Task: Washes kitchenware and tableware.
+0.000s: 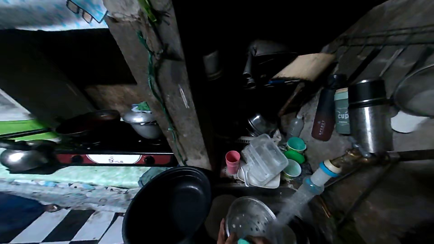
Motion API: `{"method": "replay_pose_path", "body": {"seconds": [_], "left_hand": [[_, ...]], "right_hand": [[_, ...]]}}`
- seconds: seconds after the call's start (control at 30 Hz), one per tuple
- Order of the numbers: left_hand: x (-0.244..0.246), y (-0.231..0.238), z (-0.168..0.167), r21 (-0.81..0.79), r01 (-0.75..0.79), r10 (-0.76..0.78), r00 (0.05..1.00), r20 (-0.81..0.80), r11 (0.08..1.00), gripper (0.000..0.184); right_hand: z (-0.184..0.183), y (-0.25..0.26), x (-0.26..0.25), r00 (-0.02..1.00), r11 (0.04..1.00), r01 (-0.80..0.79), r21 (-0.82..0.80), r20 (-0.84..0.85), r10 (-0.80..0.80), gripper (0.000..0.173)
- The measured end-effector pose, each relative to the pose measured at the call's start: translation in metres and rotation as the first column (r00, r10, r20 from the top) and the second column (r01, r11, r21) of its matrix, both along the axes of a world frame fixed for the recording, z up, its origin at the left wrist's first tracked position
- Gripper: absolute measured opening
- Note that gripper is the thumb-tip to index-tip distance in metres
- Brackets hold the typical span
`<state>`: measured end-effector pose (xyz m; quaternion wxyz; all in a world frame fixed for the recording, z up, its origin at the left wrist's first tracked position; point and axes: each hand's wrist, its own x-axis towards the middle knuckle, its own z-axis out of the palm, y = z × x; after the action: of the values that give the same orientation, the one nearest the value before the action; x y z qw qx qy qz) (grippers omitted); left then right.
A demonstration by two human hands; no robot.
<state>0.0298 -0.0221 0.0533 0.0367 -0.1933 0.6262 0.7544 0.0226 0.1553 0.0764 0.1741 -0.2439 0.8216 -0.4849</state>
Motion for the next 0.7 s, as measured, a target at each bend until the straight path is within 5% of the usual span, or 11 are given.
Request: {"method": "replay_pose_path", "body": {"seconds": [0.1,0.17,0.23,0.33,0.4,0.5,0.63,0.7], "left_hand": [[0.005,0.002,-0.003,0.041,0.014,-0.012,0.999,-0.034,0.999,0.077],[0.007,0.005,-0.004,0.053,0.0,0.003,0.999,-0.052,0.999,0.075],[0.007,0.01,-0.002,0.048,-0.01,0.014,0.996,-0.088,0.999,0.067],[0.003,0.017,-0.004,-0.032,-0.007,0.001,0.987,-0.161,0.999,0.063],[-0.004,0.009,-0.012,-0.062,-0.032,0.019,0.98,-0.199,0.998,0.058],[-0.009,-0.015,-0.018,-0.061,-0.13,0.116,0.974,-0.197,0.99,0.053],[-0.002,-0.021,0.009,-0.022,-0.098,0.092,0.977,-0.192,0.995,0.051],[-0.003,-0.01,0.015,0.024,-0.048,0.052,0.979,-0.196,0.999,0.051]], "right_hand": [[-0.016,0.007,-0.033,0.957,0.95,0.284,0.133,-0.099,-0.272,0.048],[-0.025,0.005,-0.055,0.876,0.789,0.483,0.381,-0.193,-0.443,0.057],[-0.03,-0.007,-0.066,0.847,0.729,0.51,0.457,-0.12,-0.518,0.071],[-0.028,-0.037,-0.039,0.901,0.872,0.434,0.226,-0.128,-0.415,0.054],[-0.03,-0.046,-0.011,0.95,0.972,0.224,0.067,-0.238,-0.203,0.036],[-0.042,-0.025,-0.009,0.946,0.996,0.018,0.082,-0.325,0.01,0.021],[-0.042,0.014,-0.056,0.898,0.894,0.367,0.258,-0.348,-0.268,0.037],[-0.042,0.001,-0.074,0.806,0.848,0.502,0.17,-0.447,-0.388,0.041]]}}
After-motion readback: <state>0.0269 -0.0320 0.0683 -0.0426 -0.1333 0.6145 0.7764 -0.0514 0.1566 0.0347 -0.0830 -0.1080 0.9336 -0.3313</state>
